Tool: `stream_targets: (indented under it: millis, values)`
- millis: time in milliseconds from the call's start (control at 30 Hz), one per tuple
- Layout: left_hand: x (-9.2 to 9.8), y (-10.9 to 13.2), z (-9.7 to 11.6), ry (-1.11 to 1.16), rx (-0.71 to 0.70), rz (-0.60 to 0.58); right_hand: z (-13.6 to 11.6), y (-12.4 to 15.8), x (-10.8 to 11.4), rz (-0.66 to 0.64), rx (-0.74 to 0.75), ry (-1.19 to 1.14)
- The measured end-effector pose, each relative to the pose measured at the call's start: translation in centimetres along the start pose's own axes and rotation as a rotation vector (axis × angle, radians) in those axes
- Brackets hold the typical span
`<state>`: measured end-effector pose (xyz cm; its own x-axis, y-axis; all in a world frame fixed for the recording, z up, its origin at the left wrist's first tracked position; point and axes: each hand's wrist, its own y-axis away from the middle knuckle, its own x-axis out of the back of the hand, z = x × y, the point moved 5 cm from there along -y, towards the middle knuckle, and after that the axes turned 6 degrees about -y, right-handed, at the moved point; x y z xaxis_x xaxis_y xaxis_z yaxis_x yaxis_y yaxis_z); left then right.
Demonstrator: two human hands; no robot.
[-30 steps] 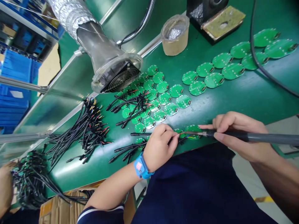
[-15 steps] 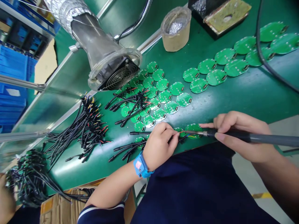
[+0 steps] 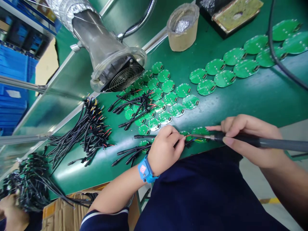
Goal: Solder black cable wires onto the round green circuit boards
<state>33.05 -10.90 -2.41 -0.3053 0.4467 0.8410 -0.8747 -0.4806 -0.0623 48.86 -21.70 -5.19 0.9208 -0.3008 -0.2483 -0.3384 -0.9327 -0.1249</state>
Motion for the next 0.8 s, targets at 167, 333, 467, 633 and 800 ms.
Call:
stream_targets:
  millis: [167, 333, 467, 633, 800]
  values:
    - [0.01, -0.08, 0.09, 0.001, -0.005, -0.002, -0.11, 0.09, 0.0, -0.023, 0.038, 0.001]
    - [-0.07, -0.07, -0.02, 0.001, -0.001, -0.012, -0.19, 0.11, 0.74, 0.101, 0.067, -0.124]
    - [-0.09, -0.04, -0.04, -0.003, -0.001, -0.014, -0.2, -0.02, 0.63, 0.087, 0.06, -0.116]
    - [-0.21, 0.02, -0.11, 0.002, 0.007, -0.019, 0.06, -0.26, 0.49, 0.065, -0.011, -0.058]
    - [-0.14, 0.13, -0.13, -0.001, -0.005, -0.004, 0.27, -0.35, 0.44, 0.043, -0.045, -0.029]
